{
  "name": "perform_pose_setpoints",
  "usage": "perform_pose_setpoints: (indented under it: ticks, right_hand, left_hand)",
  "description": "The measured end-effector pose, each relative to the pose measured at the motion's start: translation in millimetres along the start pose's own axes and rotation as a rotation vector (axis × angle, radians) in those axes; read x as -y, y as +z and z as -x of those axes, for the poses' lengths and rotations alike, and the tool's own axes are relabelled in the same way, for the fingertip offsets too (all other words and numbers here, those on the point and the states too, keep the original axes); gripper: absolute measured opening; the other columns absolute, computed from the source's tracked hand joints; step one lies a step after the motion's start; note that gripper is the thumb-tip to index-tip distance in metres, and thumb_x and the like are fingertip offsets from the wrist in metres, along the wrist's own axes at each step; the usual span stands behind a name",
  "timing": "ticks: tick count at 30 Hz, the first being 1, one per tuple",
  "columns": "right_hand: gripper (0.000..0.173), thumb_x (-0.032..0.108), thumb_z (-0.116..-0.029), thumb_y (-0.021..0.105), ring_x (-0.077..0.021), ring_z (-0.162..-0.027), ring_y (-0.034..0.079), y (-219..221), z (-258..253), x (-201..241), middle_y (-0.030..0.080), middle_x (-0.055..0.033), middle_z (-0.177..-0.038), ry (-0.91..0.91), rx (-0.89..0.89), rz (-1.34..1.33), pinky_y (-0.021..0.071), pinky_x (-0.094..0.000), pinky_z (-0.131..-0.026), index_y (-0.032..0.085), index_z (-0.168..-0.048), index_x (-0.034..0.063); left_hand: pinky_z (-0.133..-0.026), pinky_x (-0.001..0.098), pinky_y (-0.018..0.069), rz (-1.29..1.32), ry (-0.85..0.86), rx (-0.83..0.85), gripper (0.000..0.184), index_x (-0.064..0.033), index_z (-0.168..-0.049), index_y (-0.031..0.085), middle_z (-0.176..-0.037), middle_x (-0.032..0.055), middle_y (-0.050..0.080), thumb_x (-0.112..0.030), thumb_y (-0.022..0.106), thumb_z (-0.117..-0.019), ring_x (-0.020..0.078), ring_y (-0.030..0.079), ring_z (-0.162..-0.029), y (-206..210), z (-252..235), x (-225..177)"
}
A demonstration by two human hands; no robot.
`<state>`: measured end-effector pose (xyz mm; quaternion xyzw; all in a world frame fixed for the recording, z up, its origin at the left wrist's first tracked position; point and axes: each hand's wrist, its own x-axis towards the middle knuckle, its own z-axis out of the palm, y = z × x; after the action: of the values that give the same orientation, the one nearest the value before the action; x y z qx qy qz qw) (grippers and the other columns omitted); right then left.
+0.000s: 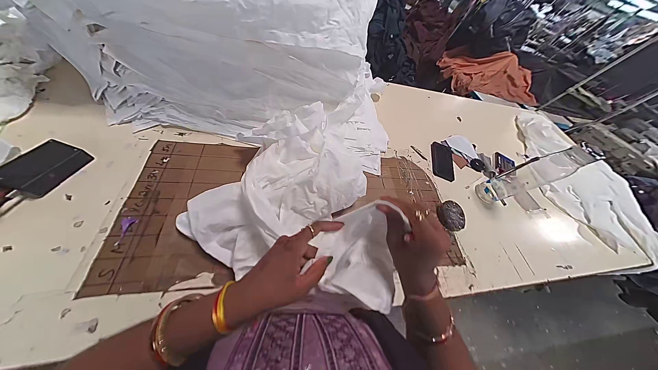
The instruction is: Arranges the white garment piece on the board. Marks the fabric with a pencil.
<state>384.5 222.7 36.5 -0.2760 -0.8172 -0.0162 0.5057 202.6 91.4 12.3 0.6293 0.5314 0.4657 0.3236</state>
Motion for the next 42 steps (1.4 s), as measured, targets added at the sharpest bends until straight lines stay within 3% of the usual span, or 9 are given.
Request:
perform_pose_setpoints:
  ticks: [6,17,22,27,32,34,36,40,42]
  right_hand:
    - [0.021,0.013,-0.1012,0.056,-0.0175,-0.060,0.052,-7,36,44,0.057,-0.0059,-0.069,-0.323,0.141,-0.004,0.0439,-0.0224,-0.058,0.072,-0.111,0.0022]
    - [0.021,0.009,-0.1016,0.054,-0.0148,-0.061,0.051,-4,44,48,0.055,-0.0050,-0.070,-0.356,0.127,-0.052,0.0442,-0.0181,-0.060,0.069,-0.112,0.0001]
    - [0.021,0.008,-0.1012,0.053,-0.0159,-0.060,0.050,-1,43,46,0.054,-0.0049,-0.069,-0.437,0.139,-0.025,0.0436,-0.0205,-0.059,0.069,-0.111,-0.0015]
    - [0.046,0.036,-0.0949,0.064,-0.0137,-0.054,0.055,-9,29,41,0.061,-0.0041,-0.067,-0.255,0.490,-0.340,0.0440,-0.0240,-0.050,0.070,-0.123,0.0004]
    - [0.056,0.050,-0.0950,0.068,-0.0013,-0.077,0.052,-26,-4,34,0.054,-0.0050,-0.109,-0.058,0.369,-0.407,0.0433,-0.0118,-0.065,0.047,-0.128,0.0104]
    - [0.038,0.038,-0.0916,0.070,-0.0159,-0.087,0.062,-23,-8,33,0.066,-0.0132,-0.102,-0.123,0.441,-0.390,0.0489,-0.0229,-0.071,0.062,-0.109,0.0052]
    - [0.020,0.028,-0.0910,0.069,-0.0157,-0.086,0.059,-18,-8,33,0.067,-0.0083,-0.087,-0.124,0.504,-0.450,0.0445,-0.0216,-0.075,0.064,-0.091,0.0077]
    - [0.016,0.022,-0.0878,0.072,-0.0136,-0.080,0.061,-12,0,42,0.065,-0.0077,-0.082,-0.077,0.548,-0.493,0.0471,-0.0200,-0.070,0.064,-0.086,0.0074]
    - [0.026,0.029,-0.0961,0.068,-0.0138,-0.073,0.058,-11,5,48,0.061,-0.0097,-0.079,-0.094,0.580,-0.488,0.0470,-0.0190,-0.063,0.064,-0.086,0.0049]
  left_hand:
    - [-0.054,0.0079,0.0449,0.129,0.023,-0.159,0.070,0.0122,-0.147,0.025,-0.077,-0.0056,0.069,-0.012,0.060,-0.0920,-0.0116,0.052,-0.057,2,5,-11]
    - [-0.067,0.0123,0.0539,0.077,0.153,-0.278,0.072,0.0159,-0.144,0.024,-0.083,-0.0009,0.071,-0.011,0.061,-0.0885,-0.0068,0.063,-0.070,12,2,-17]
    - [-0.074,0.0138,0.0540,0.239,0.167,-0.147,0.069,0.0137,-0.147,0.015,-0.090,-0.0040,0.068,-0.011,0.048,-0.0926,-0.0078,0.063,-0.081,1,6,-13]
    - [-0.061,0.0209,0.0532,-0.304,0.319,-0.408,0.041,0.0089,-0.137,0.047,-0.078,0.0082,0.071,-0.017,0.049,-0.1050,0.0074,0.065,-0.063,-2,-1,1]
    - [-0.096,0.0241,0.0531,-0.533,0.658,-0.239,0.020,-0.0117,-0.118,0.060,-0.116,0.0095,0.074,-0.007,0.044,-0.1069,0.0178,0.067,-0.117,-9,0,5]
    - [-0.095,0.0238,0.0532,-0.534,0.684,-0.188,0.019,-0.0128,-0.115,0.061,-0.114,0.0074,0.075,-0.008,0.045,-0.1063,0.0178,0.068,-0.116,-5,1,6]
    - [-0.094,0.0220,0.0533,-0.492,0.625,-0.229,0.014,-0.0121,-0.113,0.059,-0.110,0.0075,0.073,-0.012,0.045,-0.1079,0.0153,0.068,-0.113,-2,2,8]
    - [-0.103,0.0216,0.0479,-0.280,0.512,-0.240,0.029,-0.0088,-0.127,0.041,-0.115,0.0099,0.063,-0.018,0.056,-0.1033,0.0126,0.062,-0.117,-1,3,10]
    - [-0.089,0.0161,0.0505,-0.255,0.477,-0.196,0.037,-0.0044,-0.127,0.042,-0.102,0.0095,0.060,-0.015,0.060,-0.0964,0.0095,0.063,-0.096,0,2,4]
